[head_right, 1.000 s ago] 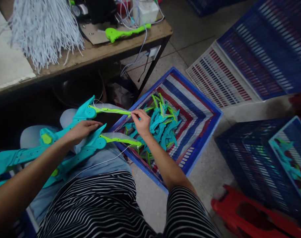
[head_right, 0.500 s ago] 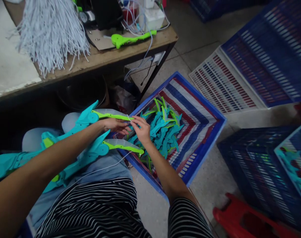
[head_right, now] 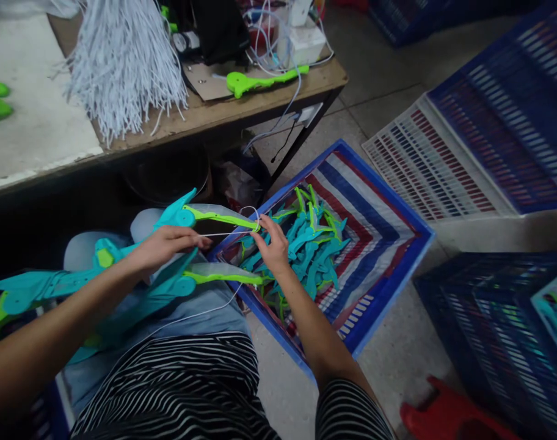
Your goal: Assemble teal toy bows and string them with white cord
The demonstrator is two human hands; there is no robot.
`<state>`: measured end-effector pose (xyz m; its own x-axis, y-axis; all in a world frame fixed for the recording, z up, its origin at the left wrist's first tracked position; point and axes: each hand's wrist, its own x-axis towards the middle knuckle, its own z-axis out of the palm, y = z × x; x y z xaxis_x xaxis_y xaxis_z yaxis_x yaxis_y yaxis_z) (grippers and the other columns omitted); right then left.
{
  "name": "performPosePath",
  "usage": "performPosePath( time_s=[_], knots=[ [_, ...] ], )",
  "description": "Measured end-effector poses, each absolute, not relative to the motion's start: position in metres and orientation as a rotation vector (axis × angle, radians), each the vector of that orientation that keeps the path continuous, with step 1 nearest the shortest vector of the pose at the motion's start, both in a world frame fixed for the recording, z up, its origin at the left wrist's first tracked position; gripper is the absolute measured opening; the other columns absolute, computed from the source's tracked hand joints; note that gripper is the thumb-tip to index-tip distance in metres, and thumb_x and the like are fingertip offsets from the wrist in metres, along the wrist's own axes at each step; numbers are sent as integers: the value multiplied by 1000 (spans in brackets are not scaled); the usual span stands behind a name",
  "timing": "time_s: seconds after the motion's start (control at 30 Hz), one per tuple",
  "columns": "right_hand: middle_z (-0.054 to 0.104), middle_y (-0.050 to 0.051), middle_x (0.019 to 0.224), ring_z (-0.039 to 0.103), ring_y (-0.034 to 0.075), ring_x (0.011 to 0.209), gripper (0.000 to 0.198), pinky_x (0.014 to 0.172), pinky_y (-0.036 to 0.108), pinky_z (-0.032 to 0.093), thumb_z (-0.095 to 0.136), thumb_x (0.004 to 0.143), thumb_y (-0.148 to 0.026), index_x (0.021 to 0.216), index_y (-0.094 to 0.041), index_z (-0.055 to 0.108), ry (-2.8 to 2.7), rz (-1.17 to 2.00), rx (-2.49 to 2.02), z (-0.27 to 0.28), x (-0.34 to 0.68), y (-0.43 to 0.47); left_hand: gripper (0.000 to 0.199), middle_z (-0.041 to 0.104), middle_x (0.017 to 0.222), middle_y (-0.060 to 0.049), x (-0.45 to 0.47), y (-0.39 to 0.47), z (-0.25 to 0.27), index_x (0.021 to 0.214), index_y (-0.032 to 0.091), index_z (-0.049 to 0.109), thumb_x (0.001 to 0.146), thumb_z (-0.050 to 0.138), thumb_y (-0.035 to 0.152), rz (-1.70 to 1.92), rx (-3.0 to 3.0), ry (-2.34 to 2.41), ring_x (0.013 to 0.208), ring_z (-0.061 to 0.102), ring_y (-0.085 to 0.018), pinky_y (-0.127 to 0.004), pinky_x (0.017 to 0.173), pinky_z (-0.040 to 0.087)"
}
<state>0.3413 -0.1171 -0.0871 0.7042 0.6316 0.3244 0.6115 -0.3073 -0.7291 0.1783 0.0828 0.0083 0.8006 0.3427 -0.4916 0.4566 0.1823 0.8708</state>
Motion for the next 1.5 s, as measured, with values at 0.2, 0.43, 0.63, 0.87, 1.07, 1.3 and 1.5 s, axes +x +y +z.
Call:
performPosePath(
  time_s=[0.2, 0.43, 0.63, 0.87, 1.07, 1.3, 1.5],
  knots=[
    [69, 8, 104, 66, 20, 94, 51, 86, 38, 54, 61, 83, -41, 127, -19, 49, -951, 42, -2037, -90, 345, -116, 16, 73, 86, -9, 106, 106, 30, 69, 15, 69, 62, 72, 30, 519, 1036, 965, 93, 66, -26, -37, 89, 50],
    [71, 7, 99, 67, 19, 83, 51, 82, 38, 54, 62, 78, -38, 125, -19, 51, -990, 10, -2097, -86, 360, -105, 20, 71, 77, -7, 142, 45, -25, 73, 14, 61, 66, 71, 30, 332, 538, 801, 77, 68, -22, -39, 81, 52],
    [70, 9, 99, 65, 19, 77, 59, 79, 38, 53, 59, 77, -39, 130, -17, 46, -1014, 61, -2188, -83, 369, -102, 16, 69, 97, -9, 142, 41, -1, 67, 16, 62, 64, 70, 29, 502, 582, 744, 104, 61, -26, -36, 82, 52],
    [68, 12, 99, 63, 20, 72, 61, 74, 38, 53, 53, 78, -41, 131, -13, 45, -1047, 161, -2248, -101, 371, -106, 17, 69, 82, 3, 20, 136, 83, 60, 22, 59, 76, 53, 21, 1067, 816, 850, 98, 62, -17, -37, 93, 47],
    [67, 14, 96, 61, 29, 89, 41, 84, 47, 48, 53, 80, -42, 111, -16, 61, -1367, 41, -2300, -70, 369, -75, 12, 65, 65, -1, -20, 91, 82, 64, 20, 66, 71, 70, 29, 931, 899, 895, 71, 64, -17, -36, 83, 52],
    [60, 12, 118, 53, 27, 108, 38, 92, 42, 43, 54, 87, -37, 122, -22, 57, -2145, 120, -1534, -25, 195, 44, 44, 71, 68, -3, 5, 40, 48, 104, 19, 60, 68, 78, 36, 707, 757, 850, 69, 68, -19, -34, 76, 52],
    [65, 12, 101, 60, 24, 90, 47, 81, 38, 46, 61, 84, -28, 130, -23, 54, -2400, 502, -1610, -32, 145, 103, 34, 67, 59, -4, -13, 46, 59, 69, 15, 60, 66, 77, 44, 704, 785, 834, 50, 60, -13, -24, 53, 48]
  ],
)
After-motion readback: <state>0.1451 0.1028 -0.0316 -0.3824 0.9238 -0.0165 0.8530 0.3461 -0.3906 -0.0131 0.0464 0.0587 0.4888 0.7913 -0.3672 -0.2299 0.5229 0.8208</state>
